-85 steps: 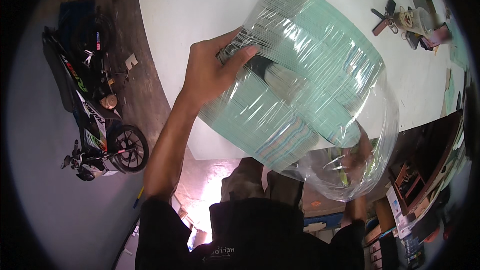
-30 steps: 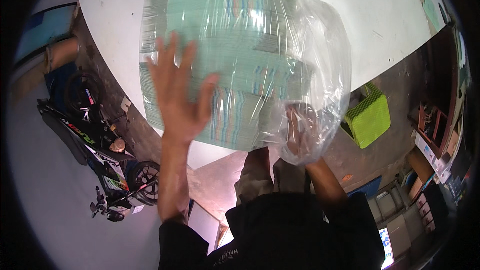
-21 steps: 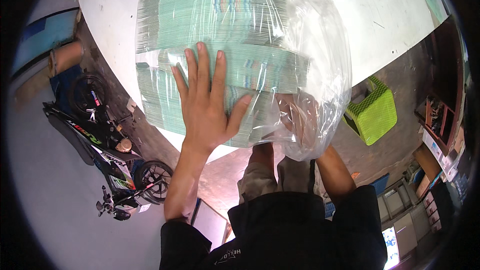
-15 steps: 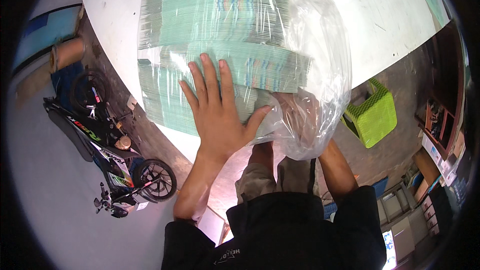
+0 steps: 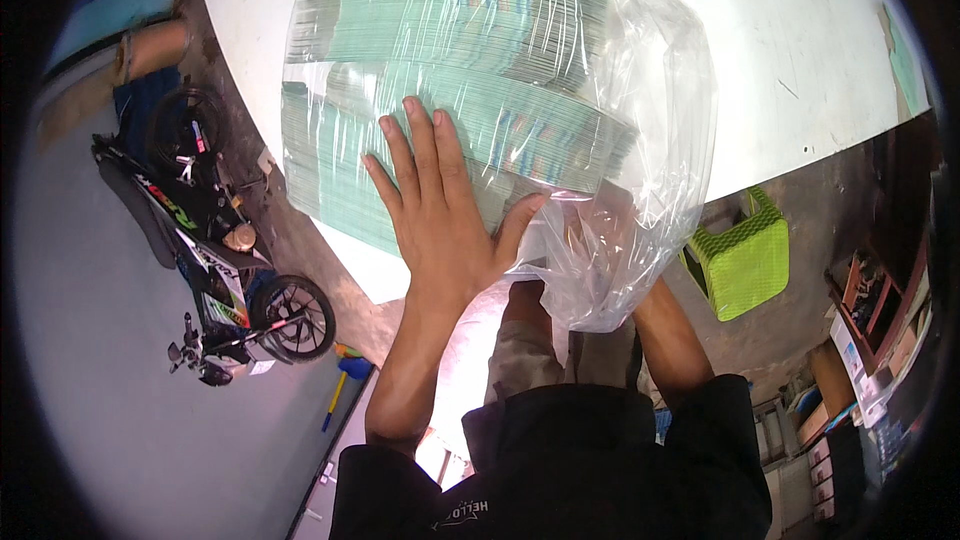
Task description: The person wraps stacks of light green rectangular items in a clear plastic bag on a white table. They repeatedly pick up stacks, place them into the bag, and smooth the plastic to enclose the items.
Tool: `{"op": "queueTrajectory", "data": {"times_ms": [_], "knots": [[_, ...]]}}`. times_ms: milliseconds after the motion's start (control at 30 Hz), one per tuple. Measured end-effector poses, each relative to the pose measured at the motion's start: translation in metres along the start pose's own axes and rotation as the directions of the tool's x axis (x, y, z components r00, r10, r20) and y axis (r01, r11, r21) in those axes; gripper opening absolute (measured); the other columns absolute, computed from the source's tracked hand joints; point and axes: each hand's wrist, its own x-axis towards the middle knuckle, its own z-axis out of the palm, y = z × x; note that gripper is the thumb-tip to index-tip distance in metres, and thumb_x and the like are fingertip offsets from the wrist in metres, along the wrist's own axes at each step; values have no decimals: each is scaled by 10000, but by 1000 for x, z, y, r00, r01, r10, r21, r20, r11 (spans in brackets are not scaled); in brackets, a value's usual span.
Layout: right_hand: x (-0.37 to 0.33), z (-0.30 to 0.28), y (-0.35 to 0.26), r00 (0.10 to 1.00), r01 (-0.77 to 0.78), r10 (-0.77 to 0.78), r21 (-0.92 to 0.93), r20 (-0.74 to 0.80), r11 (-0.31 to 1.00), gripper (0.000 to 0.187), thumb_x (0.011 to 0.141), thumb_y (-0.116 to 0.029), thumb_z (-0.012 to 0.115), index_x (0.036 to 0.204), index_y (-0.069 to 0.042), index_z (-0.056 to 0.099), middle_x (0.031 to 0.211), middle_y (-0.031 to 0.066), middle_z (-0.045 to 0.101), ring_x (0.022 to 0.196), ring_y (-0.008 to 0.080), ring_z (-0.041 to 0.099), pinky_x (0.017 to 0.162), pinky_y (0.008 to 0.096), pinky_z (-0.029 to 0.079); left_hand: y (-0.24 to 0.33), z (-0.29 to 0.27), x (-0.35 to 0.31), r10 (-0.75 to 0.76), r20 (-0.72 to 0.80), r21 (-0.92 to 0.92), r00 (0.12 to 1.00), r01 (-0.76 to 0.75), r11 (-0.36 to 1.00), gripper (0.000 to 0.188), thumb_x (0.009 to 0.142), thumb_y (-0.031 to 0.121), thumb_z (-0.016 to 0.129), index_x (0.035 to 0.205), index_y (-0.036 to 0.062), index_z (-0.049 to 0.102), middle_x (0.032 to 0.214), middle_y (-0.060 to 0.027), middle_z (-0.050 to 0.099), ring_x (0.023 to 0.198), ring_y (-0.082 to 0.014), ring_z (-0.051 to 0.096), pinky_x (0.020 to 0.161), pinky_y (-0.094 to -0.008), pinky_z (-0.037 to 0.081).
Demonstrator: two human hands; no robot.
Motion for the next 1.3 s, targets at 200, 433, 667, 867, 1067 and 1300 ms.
{"op": "queueTrajectory", "data": {"times_ms": [200,433,667,867,1067,1300], "knots": [[11,14,5,998,59,-60,-34,-14,998,471,960,-172,600,1397,0,570,1338,253,618,1216,388,632,1023,486,526,6,-2,2,-42,20,21,999,42,999,1061,920,542,687,1586,-121,195,1657,-373,141,1544,-563,85,1191,-721,38],[2,34,0,991,131,-134,-117,-17,984,464,971,-183,595,1391,14,569,1333,260,615,1211,393,632,1022,494,529,11,0,2,-94,5,-20,996,94,995,983,926,448,692,1568,-134,228,1651,-376,154,1535,-579,100,1198,-712,86],[-6,38,6,978,198,-205,-182,-23,963,460,982,-193,590,1385,27,568,1329,267,612,1205,399,632,1022,501,531,19,9,-4,-140,-115,-108,983,128,986,923,922,297,719,1555,-155,221,1636,-390,172,1535,-557,146,1230,-647,148],[-8,40,7,987,155,-153,-32,36,987,446,992,-196,576,1368,44,575,1325,278,610,1193,410,636,1015,522,536,18,12,-7,-144,-131,-71,981,136,988,889,917,268,738,1551,-135,263,1630,-377,216,1536,-522,204,1231,-628,199],[-13,58,14,950,249,-295,-320,-103,914,452,985,-194,583,1331,98,579,1315,283,613,1183,415,636,1000,532,541,21,11,-6,-159,-140,-70,977,150,986,846,930,264,728,1542,-128,296,1619,-366,258,1526,-522,236,1226,-627,215],[-14,58,15,969,195,-222,-214,-111,957,440,982,-187,594,1322,93,590,1284,269,626,1150,401,651,973,525,551,22,12,-8,-147,-137,-78,980,137,988,806,936,253,721,1532,-122,330,1611,-358,290,1515,-532,253,1220,-625,233]]}}
